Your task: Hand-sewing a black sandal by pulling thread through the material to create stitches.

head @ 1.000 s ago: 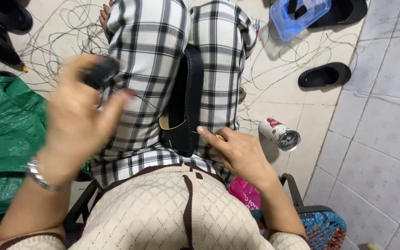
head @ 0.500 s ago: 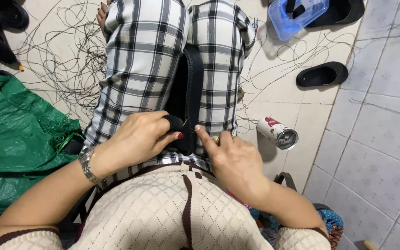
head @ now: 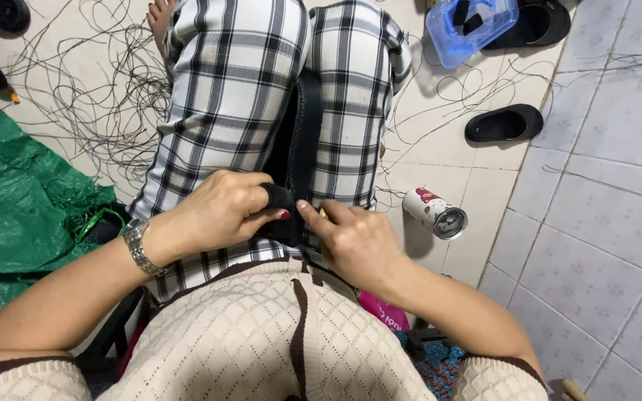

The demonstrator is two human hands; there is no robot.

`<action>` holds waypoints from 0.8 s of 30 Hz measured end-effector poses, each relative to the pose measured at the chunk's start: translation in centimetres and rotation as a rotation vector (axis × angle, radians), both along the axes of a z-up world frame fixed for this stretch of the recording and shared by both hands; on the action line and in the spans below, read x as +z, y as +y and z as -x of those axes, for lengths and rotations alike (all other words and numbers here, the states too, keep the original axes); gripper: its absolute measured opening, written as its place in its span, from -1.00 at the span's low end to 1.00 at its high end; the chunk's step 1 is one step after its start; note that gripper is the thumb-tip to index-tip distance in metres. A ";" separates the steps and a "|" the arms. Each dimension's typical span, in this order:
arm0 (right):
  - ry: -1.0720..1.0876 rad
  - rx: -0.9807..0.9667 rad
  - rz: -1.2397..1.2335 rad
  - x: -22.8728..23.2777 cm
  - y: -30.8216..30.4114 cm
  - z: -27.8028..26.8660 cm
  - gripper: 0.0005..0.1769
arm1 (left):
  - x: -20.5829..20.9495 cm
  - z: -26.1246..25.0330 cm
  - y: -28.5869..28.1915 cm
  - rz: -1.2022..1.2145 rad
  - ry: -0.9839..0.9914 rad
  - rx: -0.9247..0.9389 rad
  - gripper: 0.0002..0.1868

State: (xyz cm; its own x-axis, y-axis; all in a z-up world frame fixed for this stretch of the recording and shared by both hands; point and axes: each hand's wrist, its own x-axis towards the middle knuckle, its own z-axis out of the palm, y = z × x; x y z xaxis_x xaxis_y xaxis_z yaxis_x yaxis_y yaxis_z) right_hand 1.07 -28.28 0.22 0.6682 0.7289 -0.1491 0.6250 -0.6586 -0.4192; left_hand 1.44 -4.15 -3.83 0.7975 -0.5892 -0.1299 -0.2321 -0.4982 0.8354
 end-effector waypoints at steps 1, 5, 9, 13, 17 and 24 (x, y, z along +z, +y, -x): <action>-0.013 0.000 -0.022 0.2 0.3 -0.2 -0.60 | 0.0 0.1 0.0 0.005 -0.022 0.007 -0.63; 0.069 -0.102 -0.251 -1.4 -1.5 -0.9 -0.73 | -1.9 0.8 -0.3 0.059 -0.081 0.007 -0.67; -0.087 -0.321 -0.363 -1.7 -2.2 -0.7 -0.21 | 1.0 2.0 -2.8 0.080 -0.249 -0.008 -0.71; 0.262 -0.504 -0.979 -4.5 -3.7 0.3 0.09 | 1.1 3.6 -3.3 0.194 -0.393 0.056 -0.83; 0.416 -0.591 -1.193 -6.0 -5.6 1.2 0.20 | 1.4 5.2 -0.5 -0.013 -0.372 0.166 -0.77; 0.361 -0.603 -1.124 -5.1 -4.8 0.5 0.23 | 2.0 4.7 1.7 0.027 -0.233 0.119 -0.79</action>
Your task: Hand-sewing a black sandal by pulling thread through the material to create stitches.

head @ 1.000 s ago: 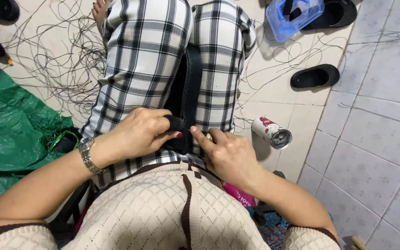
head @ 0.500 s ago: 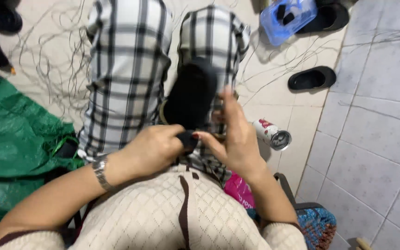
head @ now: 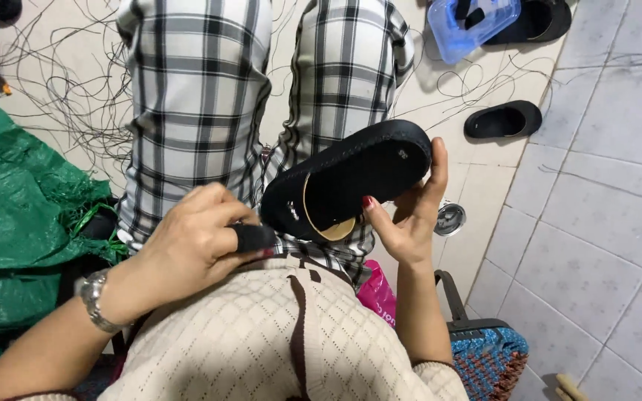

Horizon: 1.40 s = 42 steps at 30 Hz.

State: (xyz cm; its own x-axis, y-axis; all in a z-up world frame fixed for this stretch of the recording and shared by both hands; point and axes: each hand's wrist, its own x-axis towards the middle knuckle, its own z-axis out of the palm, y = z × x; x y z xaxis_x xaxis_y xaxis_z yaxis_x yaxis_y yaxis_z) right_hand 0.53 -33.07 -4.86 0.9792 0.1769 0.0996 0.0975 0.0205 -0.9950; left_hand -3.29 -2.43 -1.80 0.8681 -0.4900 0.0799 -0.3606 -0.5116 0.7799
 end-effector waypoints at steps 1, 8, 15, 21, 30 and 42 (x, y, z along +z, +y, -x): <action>-0.041 -0.059 0.170 0.5 0.3 -0.4 0.13 | 0.9 -0.5 0.0 0.095 0.047 -0.024 -0.76; -0.305 0.076 1.324 3.9 8.7 -5.8 -0.21 | 2.2 -0.9 -0.7 0.788 0.592 0.032 -0.82; -0.072 0.503 1.285 9.0 7.9 -6.9 -0.24 | 2.1 -1.9 -0.5 0.659 0.700 0.301 -0.69; -0.247 0.566 0.613 7.4 6.7 -4.1 -0.87 | 2.8 -2.9 -0.6 0.345 0.484 0.373 -0.82; -0.077 0.488 1.126 4.9 4.2 3.3 -0.64 | 0.3 -4.1 -1.4 -0.289 0.134 0.083 -0.87; 0.006 0.836 1.276 10.4 0.9 0.4 -0.13 | 2.6 -5.8 -0.6 -0.081 0.466 -0.032 -0.92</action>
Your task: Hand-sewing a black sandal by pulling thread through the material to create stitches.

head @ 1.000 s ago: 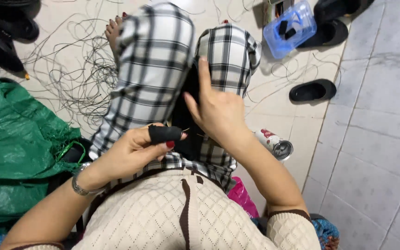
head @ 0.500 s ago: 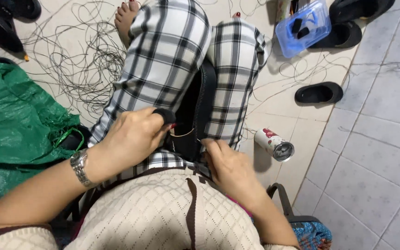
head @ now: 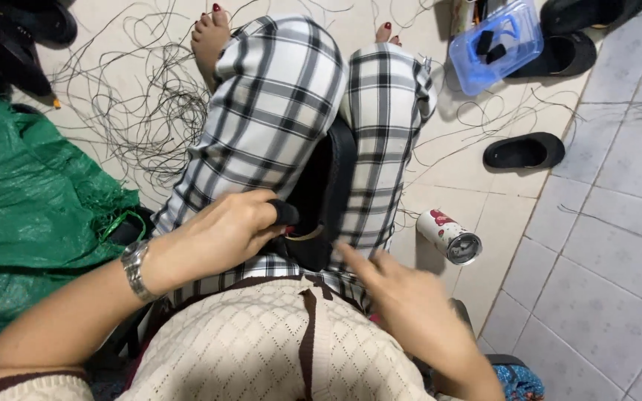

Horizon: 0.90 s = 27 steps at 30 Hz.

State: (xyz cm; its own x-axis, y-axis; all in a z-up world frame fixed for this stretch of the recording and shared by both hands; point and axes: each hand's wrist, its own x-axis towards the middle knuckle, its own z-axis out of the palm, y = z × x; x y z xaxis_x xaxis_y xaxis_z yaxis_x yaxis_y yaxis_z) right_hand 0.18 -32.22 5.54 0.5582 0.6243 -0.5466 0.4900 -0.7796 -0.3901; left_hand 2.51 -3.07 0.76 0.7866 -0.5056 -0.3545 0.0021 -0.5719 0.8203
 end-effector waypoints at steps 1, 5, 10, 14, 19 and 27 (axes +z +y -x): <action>0.054 -0.034 0.162 0.7 -2.0 0.3 -0.06 | -0.3 0.5 0.3 0.066 -0.027 0.044 -0.91; 0.041 -0.122 -0.059 2.2 -4.2 0.1 -0.51 | -1.8 1.8 -0.4 0.281 -0.190 0.208 -0.78; 0.023 -0.442 -0.770 -6.6 -3.3 1.2 -0.80 | -2.0 3.1 0.7 0.210 -0.296 0.444 -0.88; -0.057 -0.494 -0.898 -9.9 0.4 1.9 -0.81 | -1.1 3.4 0.3 0.134 -0.335 0.449 -0.89; 0.475 -0.400 -1.065 -11.5 -4.3 1.2 -0.89 | -1.2 3.6 -0.5 0.094 -0.344 0.360 -0.95; -0.370 -0.123 -0.296 -6.6 0.9 -0.4 -0.71 | -2.4 3.9 0.6 0.097 -0.333 0.392 -0.94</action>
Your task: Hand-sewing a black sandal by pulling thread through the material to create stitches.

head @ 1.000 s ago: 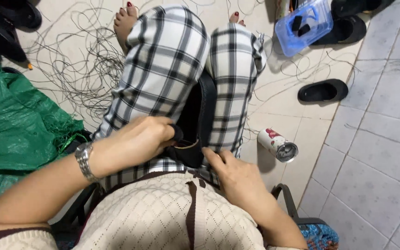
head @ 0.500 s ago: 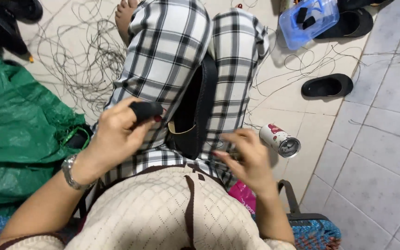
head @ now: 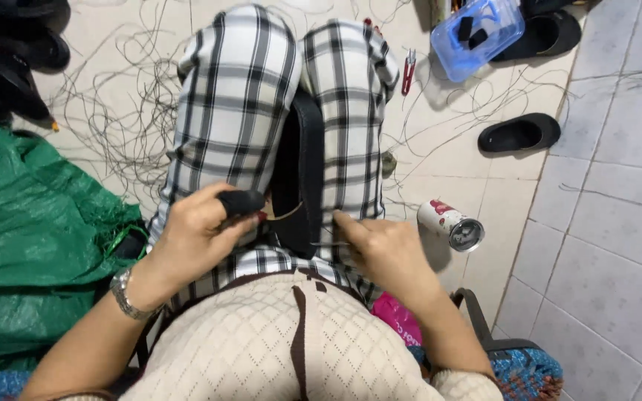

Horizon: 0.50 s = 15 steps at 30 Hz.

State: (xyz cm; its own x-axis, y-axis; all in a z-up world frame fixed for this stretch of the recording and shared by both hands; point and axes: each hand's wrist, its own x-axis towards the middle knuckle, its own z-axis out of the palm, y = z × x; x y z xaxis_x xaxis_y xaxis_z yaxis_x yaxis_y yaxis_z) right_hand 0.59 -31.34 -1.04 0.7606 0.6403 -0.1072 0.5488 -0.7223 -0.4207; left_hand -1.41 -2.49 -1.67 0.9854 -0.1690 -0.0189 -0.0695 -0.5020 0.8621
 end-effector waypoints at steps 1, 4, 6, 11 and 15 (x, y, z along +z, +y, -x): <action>-0.072 0.003 -0.053 -1.4 0.5 0.4 -0.76 | -0.4 0.4 0.0 -0.011 -0.043 0.018 -0.95; -0.093 -0.229 -0.178 -2.4 -1.4 0.5 -0.72 | -3.6 1.7 3.1 -0.127 -0.147 0.019 -0.91; -0.022 -0.464 -0.249 -1.8 -7.4 0.0 -0.62 | -4.1 1.7 6.6 -0.233 -0.187 0.005 -0.87; -0.324 -0.971 -0.802 -6.1 -46.0 5.4 -0.53 | -1.7 0.7 14.9 -0.708 -0.289 0.230 -0.78; -0.598 -1.134 -0.494 -9.1 -53.3 7.0 -0.74 | -1.5 0.4 12.1 -1.230 -0.106 0.129 -0.82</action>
